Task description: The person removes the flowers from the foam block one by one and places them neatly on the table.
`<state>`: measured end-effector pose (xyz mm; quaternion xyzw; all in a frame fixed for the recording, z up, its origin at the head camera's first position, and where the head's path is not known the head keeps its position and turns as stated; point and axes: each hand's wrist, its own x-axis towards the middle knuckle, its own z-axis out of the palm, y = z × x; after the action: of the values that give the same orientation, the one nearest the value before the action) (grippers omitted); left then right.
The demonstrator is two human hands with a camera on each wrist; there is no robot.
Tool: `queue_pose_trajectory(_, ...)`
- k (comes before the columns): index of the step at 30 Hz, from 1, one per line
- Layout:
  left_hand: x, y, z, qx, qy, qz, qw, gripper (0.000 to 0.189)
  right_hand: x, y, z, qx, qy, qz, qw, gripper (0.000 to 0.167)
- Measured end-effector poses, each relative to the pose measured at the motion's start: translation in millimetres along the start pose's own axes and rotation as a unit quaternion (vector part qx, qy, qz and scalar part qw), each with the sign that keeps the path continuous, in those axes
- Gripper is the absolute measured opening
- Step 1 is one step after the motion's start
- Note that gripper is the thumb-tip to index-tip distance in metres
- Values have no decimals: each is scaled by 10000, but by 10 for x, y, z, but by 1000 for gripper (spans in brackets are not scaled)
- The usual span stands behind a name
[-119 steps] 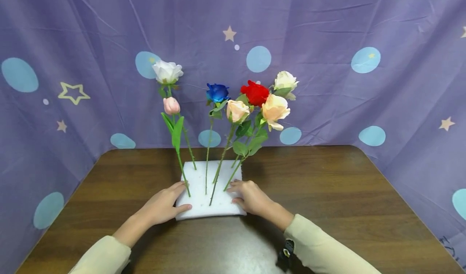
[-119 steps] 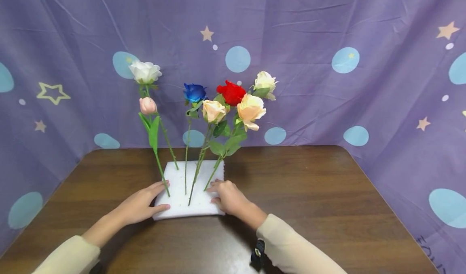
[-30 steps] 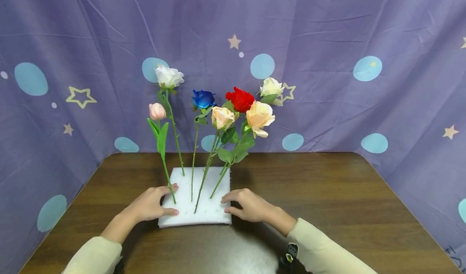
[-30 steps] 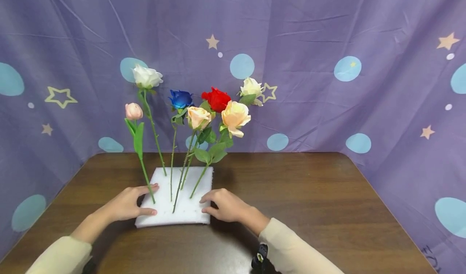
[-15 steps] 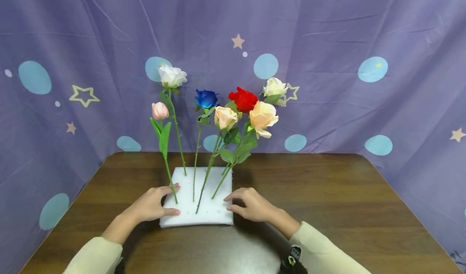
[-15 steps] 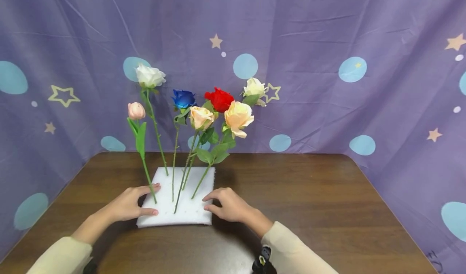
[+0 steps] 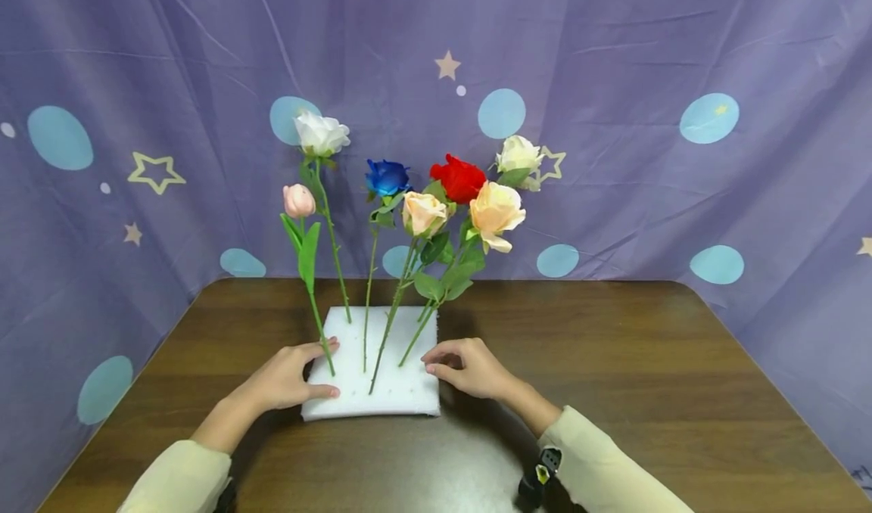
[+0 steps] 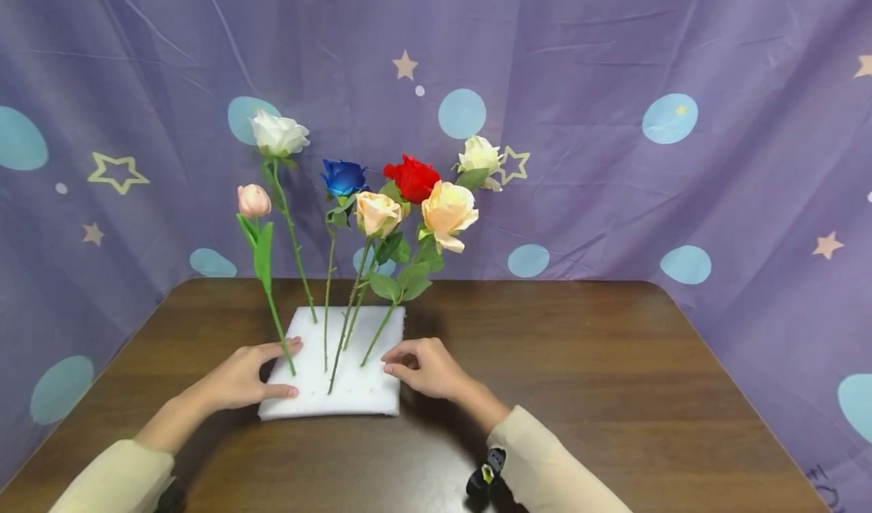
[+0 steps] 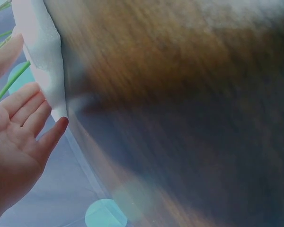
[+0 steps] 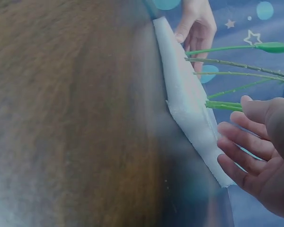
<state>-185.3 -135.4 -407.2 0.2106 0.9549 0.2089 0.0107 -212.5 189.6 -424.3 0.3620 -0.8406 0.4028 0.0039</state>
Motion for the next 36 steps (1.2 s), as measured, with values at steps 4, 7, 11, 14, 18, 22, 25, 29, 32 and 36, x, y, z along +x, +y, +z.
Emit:
queue_pose_trajectory(4, -5, -2, 4, -12, -48, -51, 10000, 77, 32, 9, -20, 430, 140, 343, 9984, 18)
queue_pose_trajectory(7, -4, -3, 5, -34, -22, -15, 10000, 76, 56, 18, -38, 692, 251, 597, 9955, 18)
queue_pose_trajectory(11, 3, -10, 3, -54, 51, 63, 10000, 75, 84, 48, -36, 1277, 300, 832, 9879, 20)
queue_pose_trajectory(14, 5, -16, 11, -31, 82, 71, 9999, 75, 99, 62, -17, 1814, 263, 1084, 9771, 24)
queue_pose_trajectory(18, 2, -13, 21, -19, 94, 81, 9999, 74, 125, 78, 16, 2372, 310, 1612, 9575, 27)
queue_pose_trajectory(22, -10, -9, 18, -62, 101, 70, 9999, 74, 174, 71, 46, 2786, 487, 2108, 9357, 30)
queue_pose_trajectory(25, -18, -13, 16, -71, 151, 52, 9998, 74, 222, 31, 60, 3036, 647, 2331, 9216, 31)
queue_pose_trajectory(29, -18, -23, 24, -63, 162, 60, 9998, 74, 272, -41, 68, 3248, 806, 2371, 9120, 30)
queue_pose_trajectory(32, -17, -31, 32, -60, 139, 65, 9999, 74, 302, -87, 70, 3347, 874, 2371, 9078, 29)
queue_pose_trajectory(36, -23, -40, 38, -64, 133, 60, 9999, 74, 349, -124, 59, 3574, 1016, 2398, 8969, 29)
